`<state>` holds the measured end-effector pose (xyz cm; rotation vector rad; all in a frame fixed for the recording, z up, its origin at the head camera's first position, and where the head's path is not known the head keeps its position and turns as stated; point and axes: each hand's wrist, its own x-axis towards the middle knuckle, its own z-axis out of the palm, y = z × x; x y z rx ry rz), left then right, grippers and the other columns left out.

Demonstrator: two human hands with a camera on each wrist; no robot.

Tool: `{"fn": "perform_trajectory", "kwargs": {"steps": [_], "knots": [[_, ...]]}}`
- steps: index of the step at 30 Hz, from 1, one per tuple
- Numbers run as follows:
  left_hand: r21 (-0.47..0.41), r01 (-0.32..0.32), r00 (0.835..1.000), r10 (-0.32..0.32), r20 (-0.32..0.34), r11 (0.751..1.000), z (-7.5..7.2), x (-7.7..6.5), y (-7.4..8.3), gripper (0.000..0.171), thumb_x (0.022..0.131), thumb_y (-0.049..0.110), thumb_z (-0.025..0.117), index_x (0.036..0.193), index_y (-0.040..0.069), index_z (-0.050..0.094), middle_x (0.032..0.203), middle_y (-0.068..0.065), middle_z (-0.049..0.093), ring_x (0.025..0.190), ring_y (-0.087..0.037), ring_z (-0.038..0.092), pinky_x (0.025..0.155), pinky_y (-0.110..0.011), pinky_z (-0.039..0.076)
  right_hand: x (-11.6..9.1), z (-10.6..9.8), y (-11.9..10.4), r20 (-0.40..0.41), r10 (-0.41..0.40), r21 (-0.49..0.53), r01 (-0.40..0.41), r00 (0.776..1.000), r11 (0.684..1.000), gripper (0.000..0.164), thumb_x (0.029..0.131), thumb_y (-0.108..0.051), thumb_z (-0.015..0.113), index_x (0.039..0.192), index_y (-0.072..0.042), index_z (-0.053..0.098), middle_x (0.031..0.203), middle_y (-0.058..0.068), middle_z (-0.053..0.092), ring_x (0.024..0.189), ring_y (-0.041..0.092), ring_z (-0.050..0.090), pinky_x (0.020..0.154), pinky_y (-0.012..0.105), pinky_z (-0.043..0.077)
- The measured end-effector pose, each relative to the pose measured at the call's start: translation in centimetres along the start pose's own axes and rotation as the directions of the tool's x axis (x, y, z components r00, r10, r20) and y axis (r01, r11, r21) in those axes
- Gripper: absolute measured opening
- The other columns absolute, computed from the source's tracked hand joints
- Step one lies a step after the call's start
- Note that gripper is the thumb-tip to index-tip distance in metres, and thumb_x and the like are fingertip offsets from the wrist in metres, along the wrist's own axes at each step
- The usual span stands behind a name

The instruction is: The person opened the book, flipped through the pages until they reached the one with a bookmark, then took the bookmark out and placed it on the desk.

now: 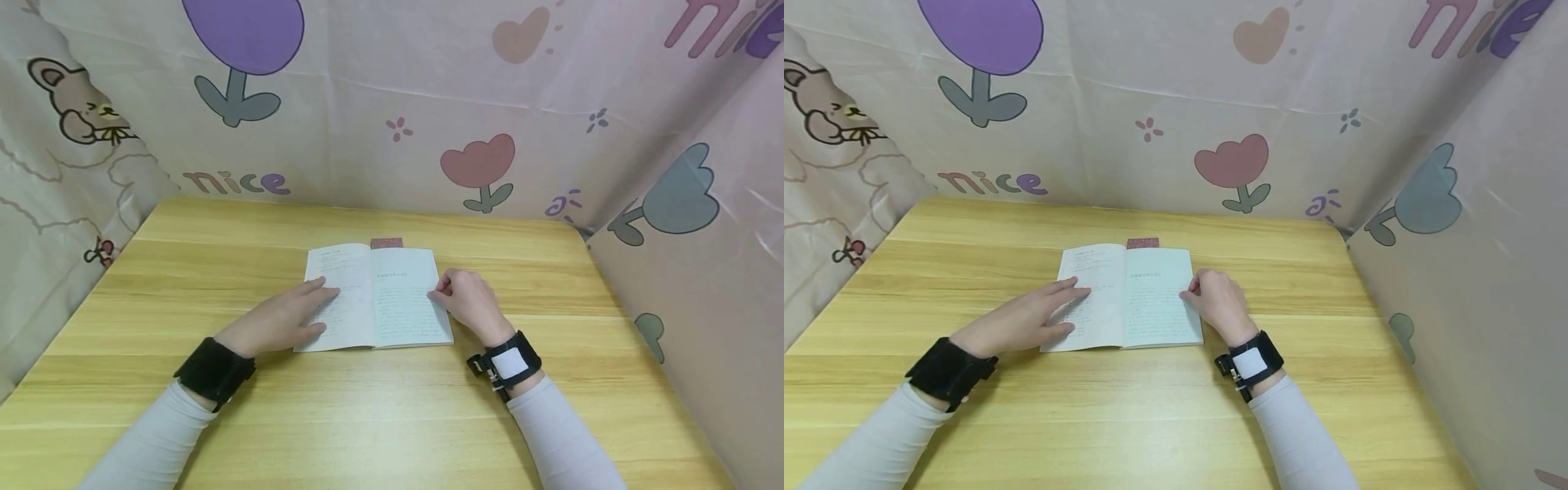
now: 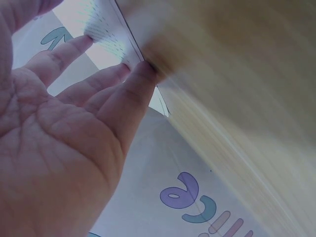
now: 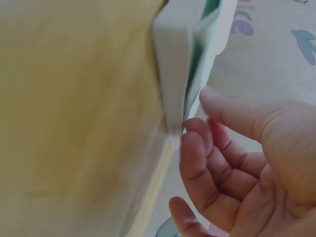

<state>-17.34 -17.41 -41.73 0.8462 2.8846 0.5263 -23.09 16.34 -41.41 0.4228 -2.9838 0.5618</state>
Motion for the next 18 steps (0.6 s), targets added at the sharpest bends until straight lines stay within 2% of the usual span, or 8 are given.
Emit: {"fn": "perform_trajectory", "kwargs": {"steps": [6, 9, 13, 16, 18], "knots": [[-0.005, -0.006, 1.000, 0.006, -0.005, 1.000, -0.05, -0.04, 0.11, 0.065, 0.090, 0.029, 0.067, 0.146, 0.007, 0.043, 0.149, -0.018, 0.034, 0.134, -0.033, 0.033, 0.101, -0.050, 0.035, 0.06, -0.19, -0.43, 0.043, 0.033, -0.037, -0.031, 0.999, 0.999, 0.041, 0.080, -0.041, 0.075, 0.096, -0.004, 0.068, 0.063, 0.001, 0.053, 0.052, 0.014, 0.047, 0.045, 0.025, 0.031], [-0.011, -0.006, 1.000, 0.006, -0.005, 1.000, -0.09, -0.08, 0.14, 0.065, 0.090, 0.029, 0.066, 0.146, 0.007, 0.043, 0.149, -0.019, 0.034, 0.134, -0.033, 0.033, 0.101, -0.050, 0.035, -0.06, -0.36, -0.45, 0.068, 0.043, -0.061, -0.039, 0.997, 0.997, 0.041, 0.082, -0.044, 0.073, 0.091, -0.004, 0.069, 0.055, -0.001, 0.042, 0.047, 0.013, 0.040, 0.043, 0.025, 0.025], [-0.018, 0.004, 1.000, -0.004, 0.003, 1.000, -0.14, -0.06, 0.15, 0.065, 0.091, 0.030, 0.066, 0.147, 0.008, 0.041, 0.150, -0.018, 0.032, 0.135, -0.032, 0.032, 0.102, -0.050, 0.034, -0.19, -0.41, -0.40, 0.065, 0.020, -0.068, -0.015, 0.998, 0.998, 0.040, 0.084, -0.044, 0.071, 0.067, -0.009, 0.061, 0.052, -0.003, 0.032, 0.046, 0.012, 0.033, 0.044, 0.025, 0.022], [-0.014, 0.004, 1.000, -0.004, 0.003, 1.000, -0.13, -0.03, 0.11, 0.065, 0.091, 0.030, 0.066, 0.147, 0.008, 0.042, 0.150, -0.018, 0.032, 0.135, -0.032, 0.032, 0.102, -0.050, 0.034, -0.09, -0.34, -0.40, 0.055, 0.021, -0.054, -0.018, 0.998, 0.998, 0.037, 0.083, -0.040, 0.073, 0.068, -0.008, 0.061, 0.054, -0.002, 0.037, 0.048, 0.012, 0.036, 0.044, 0.025, 0.024], [-0.009, 0.002, 1.000, -0.002, 0.000, 1.000, -0.12, -0.03, 0.07, 0.065, 0.090, 0.030, 0.066, 0.147, 0.008, 0.042, 0.150, -0.018, 0.033, 0.135, -0.032, 0.032, 0.102, -0.050, 0.034, 0.03, -0.34, -0.37, 0.046, 0.031, -0.034, -0.029, 0.998, 0.999, 0.030, 0.083, -0.036, 0.074, 0.078, -0.007, 0.067, 0.059, -0.001, 0.046, 0.051, 0.013, 0.043, 0.045, 0.025, 0.029]]}}
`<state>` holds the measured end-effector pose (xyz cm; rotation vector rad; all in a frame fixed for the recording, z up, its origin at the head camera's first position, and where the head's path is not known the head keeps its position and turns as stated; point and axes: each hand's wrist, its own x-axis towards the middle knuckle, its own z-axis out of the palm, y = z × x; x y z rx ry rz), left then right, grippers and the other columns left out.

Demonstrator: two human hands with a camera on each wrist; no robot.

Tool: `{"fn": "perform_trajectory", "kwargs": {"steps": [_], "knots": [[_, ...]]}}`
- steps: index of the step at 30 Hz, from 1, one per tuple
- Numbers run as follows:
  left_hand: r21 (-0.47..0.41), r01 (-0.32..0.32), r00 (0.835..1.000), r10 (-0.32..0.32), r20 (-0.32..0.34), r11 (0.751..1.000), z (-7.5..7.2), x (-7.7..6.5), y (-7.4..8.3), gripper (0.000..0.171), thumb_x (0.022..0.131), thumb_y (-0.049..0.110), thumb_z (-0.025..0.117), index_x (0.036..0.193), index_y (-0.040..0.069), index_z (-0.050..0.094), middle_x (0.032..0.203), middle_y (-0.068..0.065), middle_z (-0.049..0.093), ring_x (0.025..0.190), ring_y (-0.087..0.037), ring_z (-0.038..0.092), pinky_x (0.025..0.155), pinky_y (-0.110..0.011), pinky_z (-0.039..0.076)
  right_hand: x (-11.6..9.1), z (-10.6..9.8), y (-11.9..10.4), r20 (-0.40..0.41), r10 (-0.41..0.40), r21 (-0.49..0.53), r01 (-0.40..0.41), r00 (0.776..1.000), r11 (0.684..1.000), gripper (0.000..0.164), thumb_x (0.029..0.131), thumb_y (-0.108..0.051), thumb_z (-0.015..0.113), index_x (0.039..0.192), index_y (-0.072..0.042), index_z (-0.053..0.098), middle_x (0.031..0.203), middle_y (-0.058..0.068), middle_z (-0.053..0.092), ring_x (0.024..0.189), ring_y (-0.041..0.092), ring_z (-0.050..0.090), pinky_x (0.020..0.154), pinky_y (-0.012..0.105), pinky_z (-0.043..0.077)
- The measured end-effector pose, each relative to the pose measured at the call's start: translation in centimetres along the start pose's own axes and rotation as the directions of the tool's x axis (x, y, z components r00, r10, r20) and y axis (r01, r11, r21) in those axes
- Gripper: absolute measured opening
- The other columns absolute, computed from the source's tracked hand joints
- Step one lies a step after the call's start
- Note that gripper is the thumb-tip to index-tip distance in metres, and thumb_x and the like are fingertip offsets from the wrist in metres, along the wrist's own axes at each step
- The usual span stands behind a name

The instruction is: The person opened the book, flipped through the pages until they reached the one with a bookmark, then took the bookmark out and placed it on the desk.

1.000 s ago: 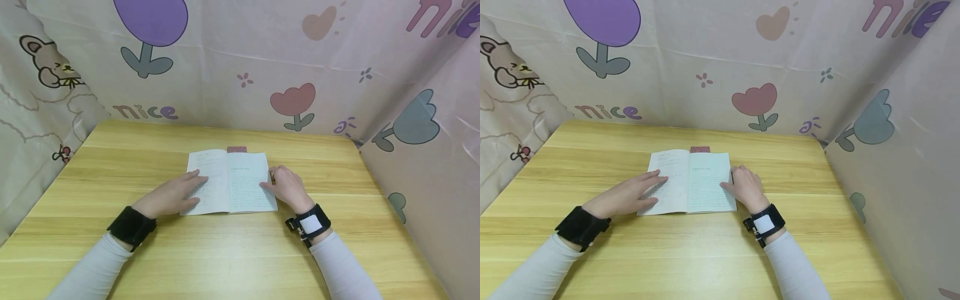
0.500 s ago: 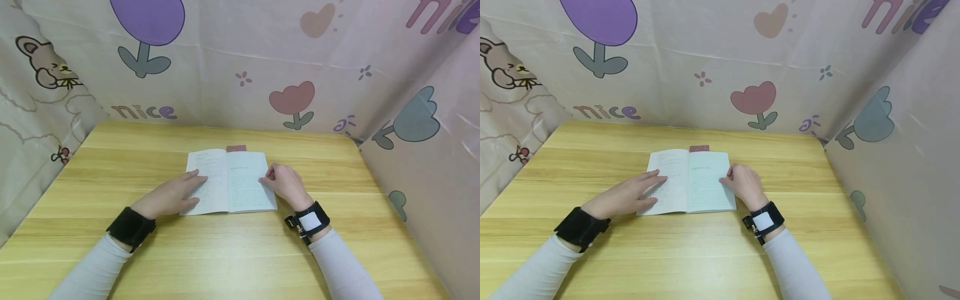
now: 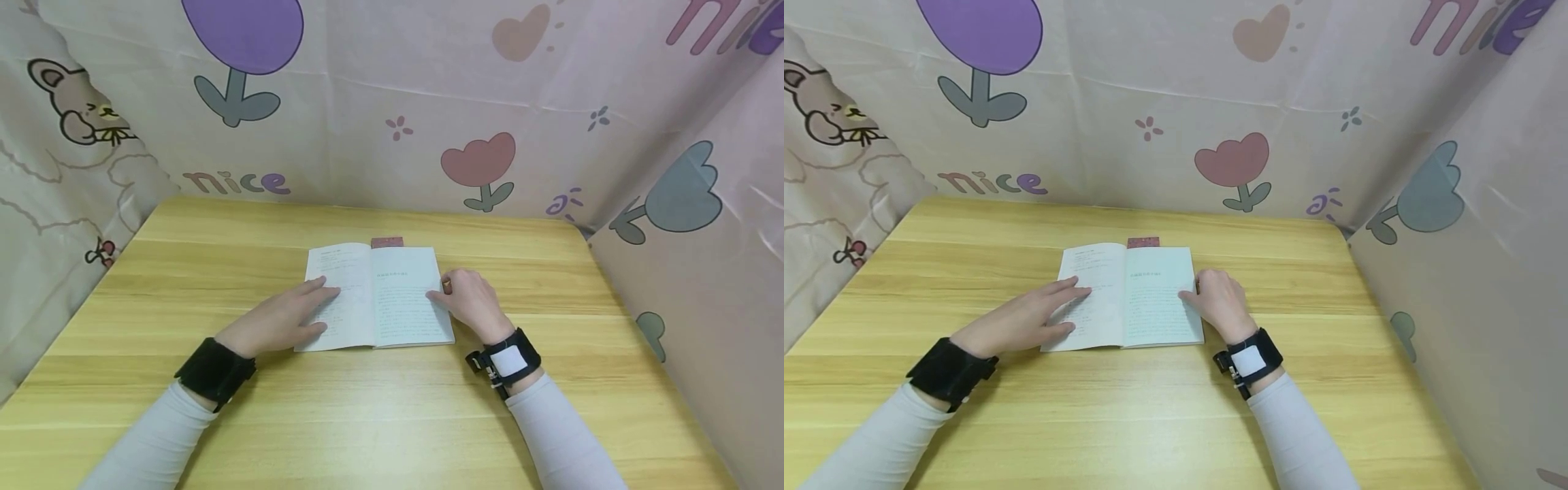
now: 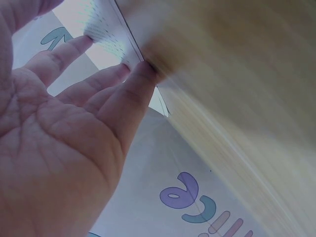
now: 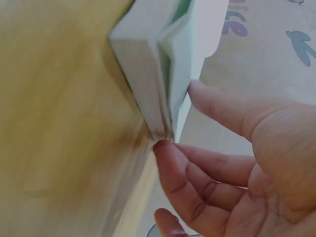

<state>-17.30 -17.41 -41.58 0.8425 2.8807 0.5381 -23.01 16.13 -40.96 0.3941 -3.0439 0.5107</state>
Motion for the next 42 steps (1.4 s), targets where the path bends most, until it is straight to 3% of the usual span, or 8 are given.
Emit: {"fn": "perform_trajectory", "kwargs": {"steps": [3, 6, 20, 28, 34, 42], "knots": [[0.004, -0.003, 1.000, 0.003, -0.002, 1.000, 0.01, 0.02, -0.02, 0.065, 0.090, 0.030, 0.066, 0.147, 0.007, 0.043, 0.149, -0.018, 0.033, 0.135, -0.032, 0.032, 0.102, -0.050, 0.034, 0.09, -0.11, 0.12, -0.034, 0.018, 0.044, -0.016, 0.999, 0.999, 0.026, 0.083, -0.029, 0.076, 0.091, -0.006, 0.068, 0.069, 0.001, 0.057, 0.057, 0.015, 0.051, 0.048, 0.026, 0.037], [0.002, -0.003, 1.000, 0.003, -0.002, 1.000, -0.01, 0.02, -0.02, 0.065, 0.090, 0.030, 0.067, 0.147, 0.007, 0.042, 0.149, -0.018, 0.033, 0.135, -0.032, 0.032, 0.102, -0.050, 0.034, 0.15, -0.28, 0.19, -0.069, 0.013, 0.067, -0.008, 0.998, 0.998, 0.022, 0.084, -0.026, 0.075, 0.086, -0.007, 0.066, 0.071, 0.002, 0.058, 0.058, 0.016, 0.052, 0.048, 0.027, 0.040], [0.011, -0.004, 1.000, 0.004, -0.007, 1.000, 0.14, -0.01, -0.02, 0.064, 0.091, 0.030, 0.066, 0.146, 0.008, 0.043, 0.149, -0.018, 0.034, 0.134, -0.032, 0.032, 0.102, -0.050, 0.034, 0.34, -0.61, -0.30, -0.073, -0.011, 0.032, 0.014, 0.997, 0.999, 0.022, 0.088, -0.020, 0.070, 0.070, -0.011, 0.062, 0.061, 0.001, 0.053, 0.050, 0.015, 0.048, 0.043, 0.025, 0.033], [0.013, 0.001, 1.000, 0.000, -0.008, 1.000, 0.09, -0.08, 0.04, 0.064, 0.091, 0.030, 0.066, 0.146, 0.007, 0.043, 0.149, -0.018, 0.034, 0.134, -0.033, 0.033, 0.101, -0.050, 0.035, 0.33, -0.72, -0.47, -0.109, -0.015, 0.015, 0.016, 0.994, 1.000, 0.018, 0.085, -0.020, 0.074, 0.080, -0.008, 0.061, 0.066, 0.002, 0.056, 0.053, 0.016, 0.050, 0.044, 0.027, 0.036], [0.013, 0.001, 1.000, -0.001, -0.004, 1.000, 0.12, -0.05, 0.00, 0.064, 0.091, 0.030, 0.066, 0.147, 0.007, 0.043, 0.149, -0.018, 0.034, 0.134, -0.033, 0.033, 0.102, -0.050, 0.034, 0.22, -0.60, -0.31, -0.126, -0.020, 0.008, 0.021, 0.992, 1.000, 0.018, 0.084, -0.022, 0.074, 0.079, -0.010, 0.061, 0.067, 0.001, 0.056, 0.055, 0.016, 0.050, 0.044, 0.027, 0.037], [0.003, -0.002, 1.000, 0.002, 0.002, 1.000, 0.03, -0.09, 0.05, 0.065, 0.091, 0.029, 0.065, 0.147, 0.007, 0.041, 0.150, -0.019, 0.032, 0.135, -0.033, 0.032, 0.103, -0.050, 0.033, 0.11, -0.67, -0.32, -0.138, -0.042, 0.008, 0.044, 0.990, 0.999, 0.018, 0.092, -0.029, 0.065, 0.085, -0.013, 0.061, 0.066, 0.001, 0.053, 0.054, 0.016, 0.048, 0.042, 0.028, 0.034]]}}
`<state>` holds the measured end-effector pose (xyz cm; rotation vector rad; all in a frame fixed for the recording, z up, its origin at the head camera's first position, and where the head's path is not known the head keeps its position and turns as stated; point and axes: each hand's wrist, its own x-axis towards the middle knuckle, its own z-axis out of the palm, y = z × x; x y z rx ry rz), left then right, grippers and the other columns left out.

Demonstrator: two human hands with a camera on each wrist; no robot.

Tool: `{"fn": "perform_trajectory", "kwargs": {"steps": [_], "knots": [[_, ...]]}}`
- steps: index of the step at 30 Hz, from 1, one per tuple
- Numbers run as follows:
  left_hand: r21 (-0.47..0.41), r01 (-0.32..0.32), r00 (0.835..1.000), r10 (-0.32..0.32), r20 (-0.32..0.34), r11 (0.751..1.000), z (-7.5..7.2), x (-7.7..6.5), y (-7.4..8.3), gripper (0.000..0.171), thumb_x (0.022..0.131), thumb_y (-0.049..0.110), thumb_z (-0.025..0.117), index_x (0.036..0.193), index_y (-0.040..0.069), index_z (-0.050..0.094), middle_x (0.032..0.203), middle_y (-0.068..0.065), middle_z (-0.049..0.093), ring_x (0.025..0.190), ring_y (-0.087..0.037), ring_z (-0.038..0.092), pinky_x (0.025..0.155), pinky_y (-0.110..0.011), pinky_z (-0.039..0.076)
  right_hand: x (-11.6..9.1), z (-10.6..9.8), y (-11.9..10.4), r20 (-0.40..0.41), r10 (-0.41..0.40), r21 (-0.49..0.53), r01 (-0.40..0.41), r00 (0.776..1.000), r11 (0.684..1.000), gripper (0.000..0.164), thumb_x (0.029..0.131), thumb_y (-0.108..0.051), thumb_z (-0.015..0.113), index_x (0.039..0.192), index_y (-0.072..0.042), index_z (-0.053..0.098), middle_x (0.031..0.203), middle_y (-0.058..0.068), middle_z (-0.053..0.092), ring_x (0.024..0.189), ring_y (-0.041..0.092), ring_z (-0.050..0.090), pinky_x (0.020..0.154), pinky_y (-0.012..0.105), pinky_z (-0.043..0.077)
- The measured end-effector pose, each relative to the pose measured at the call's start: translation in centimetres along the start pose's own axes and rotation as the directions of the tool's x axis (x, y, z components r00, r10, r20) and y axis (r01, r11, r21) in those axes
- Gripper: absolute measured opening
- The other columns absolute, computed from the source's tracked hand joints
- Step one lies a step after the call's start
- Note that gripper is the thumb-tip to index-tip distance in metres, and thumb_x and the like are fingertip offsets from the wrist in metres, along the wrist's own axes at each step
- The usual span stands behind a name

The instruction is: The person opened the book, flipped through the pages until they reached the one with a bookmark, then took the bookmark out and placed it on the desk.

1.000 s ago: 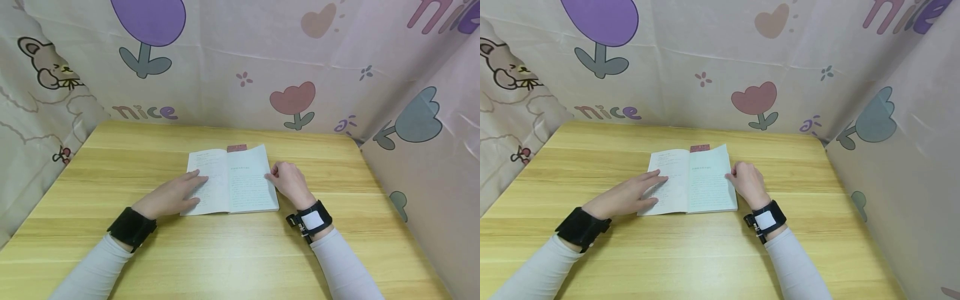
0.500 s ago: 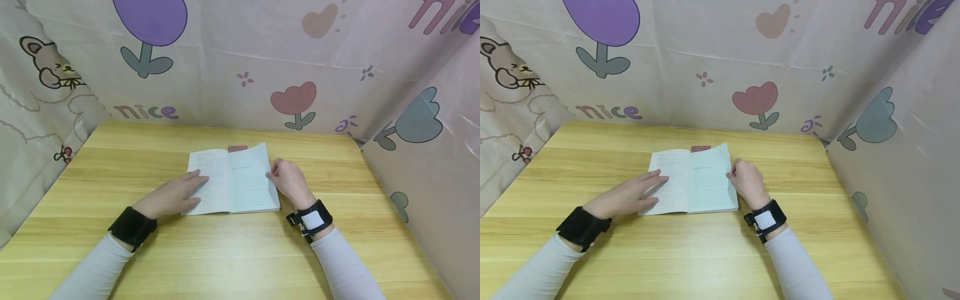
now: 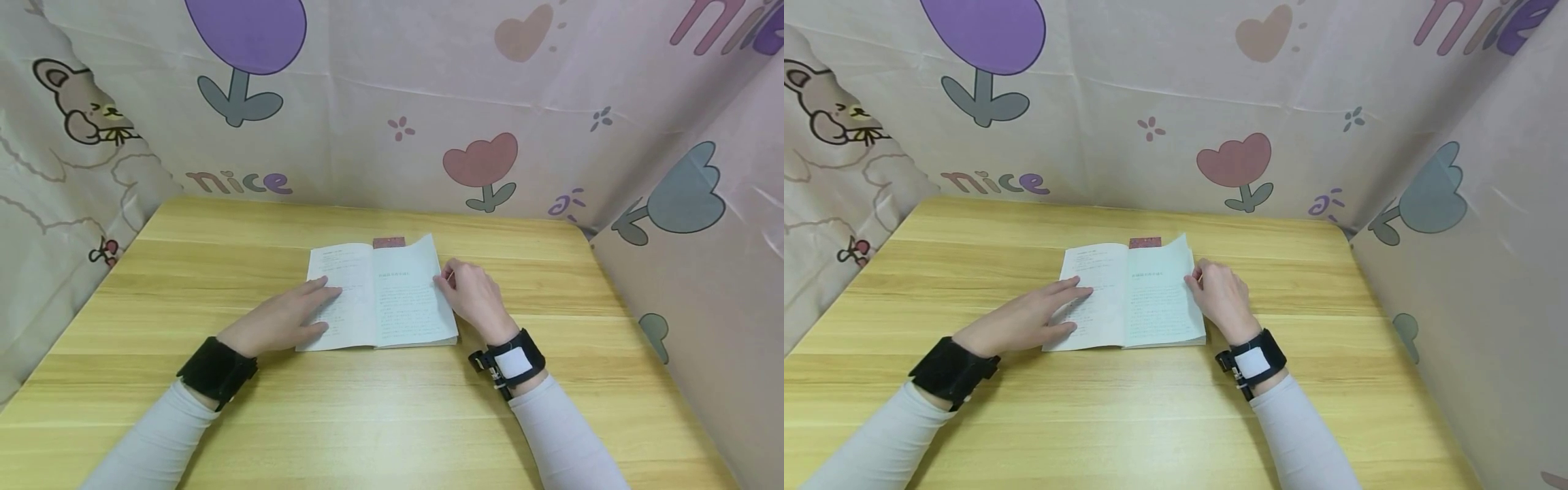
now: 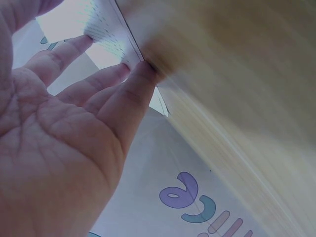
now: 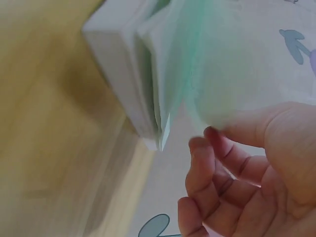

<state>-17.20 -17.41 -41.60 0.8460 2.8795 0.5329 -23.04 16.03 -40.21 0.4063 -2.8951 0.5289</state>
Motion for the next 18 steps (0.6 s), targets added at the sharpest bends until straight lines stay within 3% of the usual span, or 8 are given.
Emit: {"fn": "perform_trajectory", "kwargs": {"steps": [5, 11, 14, 18], "knots": [[0.001, -0.004, 1.000, 0.004, -0.004, 1.000, 0.0, 0.0, 0.0, 0.065, 0.091, 0.029, 0.065, 0.147, 0.007, 0.041, 0.150, -0.019, 0.032, 0.134, -0.033, 0.032, 0.103, -0.049, 0.033, 0.1, -0.4, -0.4, -0.045, -0.035, 0.048, 0.037, 0.998, 0.998, 0.027, 0.100, -0.034, 0.052, 0.092, -0.011, 0.064, 0.064, -0.001, 0.053, 0.051, 0.014, 0.046, 0.041, 0.028, 0.033], [-0.002, -0.009, 1.000, 0.009, -0.003, 1.000, -0.1, -0.1, -0.1, 0.065, 0.091, 0.029, 0.065, 0.147, 0.006, 0.041, 0.150, -0.019, 0.032, 0.135, -0.033, 0.032, 0.103, -0.049, 0.033, 0.1, -0.8, -1.2, -0.086, -0.106, 0.088, 0.113, 0.991, 0.990, 0.037, 0.106, -0.033, 0.037, 0.078, -0.012, 0.050, 0.057, 0.001, 0.034, 0.046, 0.015, 0.035, 0.040, 0.028, 0.027], [-0.005, -0.011, 1.000, 0.011, -0.002, 1.000, -0.2, -0.1, -0.1, 0.065, 0.091, 0.029, 0.065, 0.147, 0.006, 0.042, 0.150, -0.018, 0.033, 0.135, -0.032, 0.032, 0.103, -0.049, 0.033, 0.0, -1.0, -1.7, -0.100, -0.130, 0.134, 0.142, 0.987, 0.981, 0.040, 0.107, -0.034, 0.031, 0.077, -0.013, 0.046, 0.057, 0.001, 0.032, 0.047, 0.015, 0.033, 0.041, 0.029, 0.026], [-0.013, -0.014, 1.000, 0.014, 0.000, 1.000, -0.2, 0.0, -0.2, 0.064, 0.091, 0.029, 0.065, 0.147, 0.006, 0.042, 0.149, -0.018, 0.033, 0.135, -0.032, 0.032, 0.103, -0.048, 0.033, 0.0, -1.1, -2.5, -0.084, -0.182, 0.228, 0.196, 0.980, 0.954, 0.041, 0.107, -0.035, 0.028, 0.085, -0.013, 0.054, 0.065, -0.001, 0.051, 0.056, 0.015, 0.053, 0.048, 0.028, 0.041]]}}
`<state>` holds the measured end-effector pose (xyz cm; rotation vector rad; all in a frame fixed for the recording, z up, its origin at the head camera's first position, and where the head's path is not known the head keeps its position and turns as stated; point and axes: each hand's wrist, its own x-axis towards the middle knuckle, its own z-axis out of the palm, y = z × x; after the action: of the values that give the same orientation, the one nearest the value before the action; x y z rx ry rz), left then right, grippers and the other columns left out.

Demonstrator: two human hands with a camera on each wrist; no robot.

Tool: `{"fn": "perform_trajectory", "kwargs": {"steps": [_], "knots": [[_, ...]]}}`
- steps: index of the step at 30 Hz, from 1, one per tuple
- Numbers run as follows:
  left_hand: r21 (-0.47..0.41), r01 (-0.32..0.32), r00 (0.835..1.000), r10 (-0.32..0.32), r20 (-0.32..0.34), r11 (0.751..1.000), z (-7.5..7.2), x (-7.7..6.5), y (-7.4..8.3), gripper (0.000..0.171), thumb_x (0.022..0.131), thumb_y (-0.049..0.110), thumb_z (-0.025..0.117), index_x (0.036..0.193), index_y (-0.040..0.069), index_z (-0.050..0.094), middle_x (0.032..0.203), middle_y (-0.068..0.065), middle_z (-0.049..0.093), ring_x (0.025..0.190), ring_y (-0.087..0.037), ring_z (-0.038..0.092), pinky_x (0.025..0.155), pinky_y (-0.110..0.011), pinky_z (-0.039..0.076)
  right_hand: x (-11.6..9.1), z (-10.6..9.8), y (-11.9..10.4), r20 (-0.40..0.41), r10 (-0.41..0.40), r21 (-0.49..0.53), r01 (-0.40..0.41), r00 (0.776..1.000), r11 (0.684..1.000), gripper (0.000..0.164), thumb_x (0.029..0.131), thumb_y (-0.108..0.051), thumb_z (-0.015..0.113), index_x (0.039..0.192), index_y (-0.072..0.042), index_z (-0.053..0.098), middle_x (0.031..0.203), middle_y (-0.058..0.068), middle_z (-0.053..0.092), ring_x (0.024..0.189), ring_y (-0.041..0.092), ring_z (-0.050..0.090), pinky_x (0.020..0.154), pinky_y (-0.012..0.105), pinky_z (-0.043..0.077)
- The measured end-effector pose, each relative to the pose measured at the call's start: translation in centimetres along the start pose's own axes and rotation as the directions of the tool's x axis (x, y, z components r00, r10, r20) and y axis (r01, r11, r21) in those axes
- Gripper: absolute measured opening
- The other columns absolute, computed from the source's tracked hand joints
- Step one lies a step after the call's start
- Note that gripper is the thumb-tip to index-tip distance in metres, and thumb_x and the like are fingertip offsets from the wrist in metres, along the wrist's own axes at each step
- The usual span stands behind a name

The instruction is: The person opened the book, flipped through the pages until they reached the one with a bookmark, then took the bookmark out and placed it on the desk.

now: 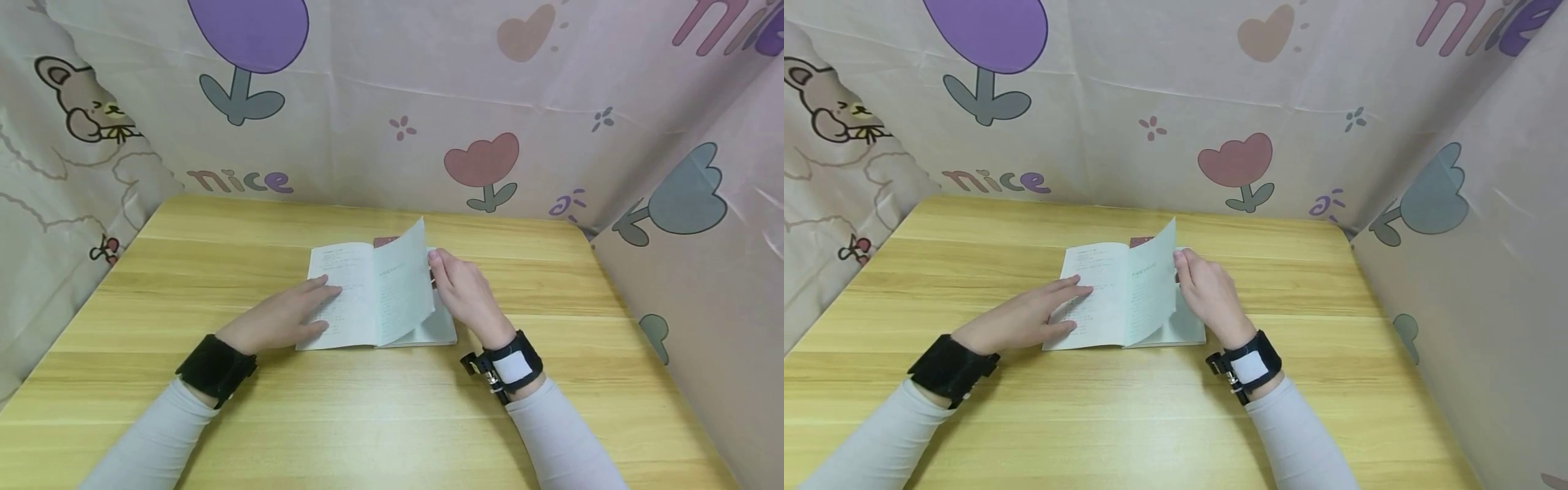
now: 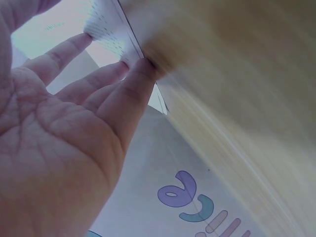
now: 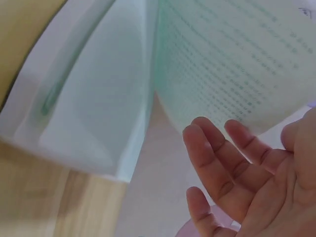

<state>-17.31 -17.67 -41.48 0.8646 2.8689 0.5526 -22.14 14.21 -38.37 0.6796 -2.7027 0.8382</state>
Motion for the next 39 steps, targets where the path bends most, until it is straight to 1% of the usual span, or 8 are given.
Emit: {"fn": "perform_trajectory", "kwargs": {"steps": [4, 8, 15, 19, 28, 31, 36, 39], "knots": [[-0.010, -0.005, 1.000, 0.005, -0.002, 1.000, -0.1, 0.0, -0.1, 0.064, 0.091, 0.029, 0.066, 0.146, 0.005, 0.043, 0.149, -0.017, 0.035, 0.135, -0.031, 0.032, 0.103, -0.048, 0.033, 0.1, 0.3, -0.8, 0.061, -0.047, 0.116, 0.040, 0.997, 0.992, 0.042, 0.108, -0.035, 0.026, 0.109, -0.009, 0.060, 0.094, 0.002, 0.067, 0.083, 0.019, 0.067, 0.070, 0.031, 0.052], [-0.016, -0.015, 1.000, 0.015, -0.012, 1.000, -0.2, 0.0, -0.3, 0.062, 0.090, 0.029, 0.067, 0.143, 0.004, 0.046, 0.148, -0.017, 0.036, 0.134, -0.031, 0.033, 0.104, -0.047, 0.032, 0.2, 0.9, -1.6, 0.110, -0.093, 0.140, 0.077, 0.990, 0.987, 0.046, 0.108, -0.037, 0.025, 0.123, -0.007, 0.056, 0.106, 0.005, 0.066, 0.089, 0.017, 0.065, 0.076, 0.032, 0.052], [-0.024, -0.014, 0.999, 0.014, -0.032, 1.000, -0.3, 0.2, -0.6, 0.052, 0.087, 0.029, 0.070, 0.131, 0.005, 0.055, 0.144, -0.020, 0.040, 0.130, -0.033, 0.038, 0.104, -0.048, 0.032, 0.2, 2.0, -2.5, 0.211, -0.117, 0.117, 0.093, 0.971, 0.989, 0.043, 0.105, -0.043, 0.034, 0.132, -0.015, 0.053, 0.119, -0.003, 0.060, 0.101, 0.006, 0.057, 0.084, 0.028, 0.048], [-0.024, -0.017, 0.998, 0.016, -0.059, 1.000, -0.3, 0.3, -0.7, 0.044, 0.085, 0.029, 0.072, 0.121, 0.007, 0.060, 0.138, -0.017, 0.047, 0.124, -0.031, 0.046, 0.100, -0.047, 0.037, 0.2, 2.6, -2.7, 0.255, -0.173, 0.154, 0.137, 0.952, 0.979, 0.043, 0.103, -0.040, 0.040, 0.134, -0.012, 0.050, 0.129, -0.002, 0.054, 0.107, 0.009, 0.056, 0.088, 0.027, 0.047], [-0.061, -0.037, 0.995, 0.031, -0.092, 0.997, -0.6, 0.4, -1.1, 0.030, 0.088, 0.025, 0.069, 0.114, 0.010, 0.064, 0.123, -0.010, 0.056, 0.108, -0.023, 0.055, 0.089, -0.041, 0.048, -0.1, 3.5, -3.1, 0.319, -0.213, 0.127, 0.181, 0.924, 0.975, 0.046, 0.101, -0.041, 0.047, 0.138, -0.014, 0.045, 0.135, -0.001, 0.047, 0.112, 0.018, 0.054, 0.091, 0.030, 0.046], [-0.088, -0.040, 0.995, 0.032, -0.096, 0.995, -0.9, 0.4, -1.3, 0.026, 0.092, 0.026, 0.065, 0.113, 0.011, 0.065, 0.121, -0.008, 0.058, 0.106, -0.022, 0.056, 0.088, -0.040, 0.048, -0.2, 3.9, -3.2, 0.325, -0.223, 0.111, 0.198, 0.919, 0.974, 0.045, 0.100, -0.038, 0.050, 0.138, -0.014, 0.046, 0.132, 0.002, 0.048, 0.108, 0.017, 0.054, 0.088, 0.030, 0.046], [-0.121, -0.045, 0.993, 0.031, -0.114, 0.992, -1.1, 0.2, -2.0, 0.030, 0.094, 0.022, 0.062, 0.122, 0.010, 0.063, 0.122, -0.006, 0.060, 0.110, -0.021, 0.056, 0.092, -0.042, 0.046, -0.4, 4.4, -3.6, 0.335, -0.240, 0.074, 0.228, 0.911, 0.971, 0.043, 0.097, -0.036, 0.056, 0.134, -0.015, 0.052, 0.130, 0.001, 0.049, 0.096, 0.013, 0.054, 0.083, 0.026, 0.046], [-0.149, -0.035, 0.992, 0.016, -0.125, 0.988, -1.1, 0.2, -2.4, 0.027, 0.099, 0.020, 0.055, 0.123, 0.010, 0.061, 0.117, -0.004, 0.062, 0.106, -0.019, 0.057, 0.090, -0.041, 0.046, -0.5, 4.5, -3.8, 0.341, -0.255, 0.060, 0.250, 0.905, 0.966, 0.040, 0.096, -0.034, 0.058, 0.131, -0.015, 0.055, 0.132, 0.002, 0.048, 0.093, 0.012, 0.056, 0.082, 0.026, 0.046]]}}
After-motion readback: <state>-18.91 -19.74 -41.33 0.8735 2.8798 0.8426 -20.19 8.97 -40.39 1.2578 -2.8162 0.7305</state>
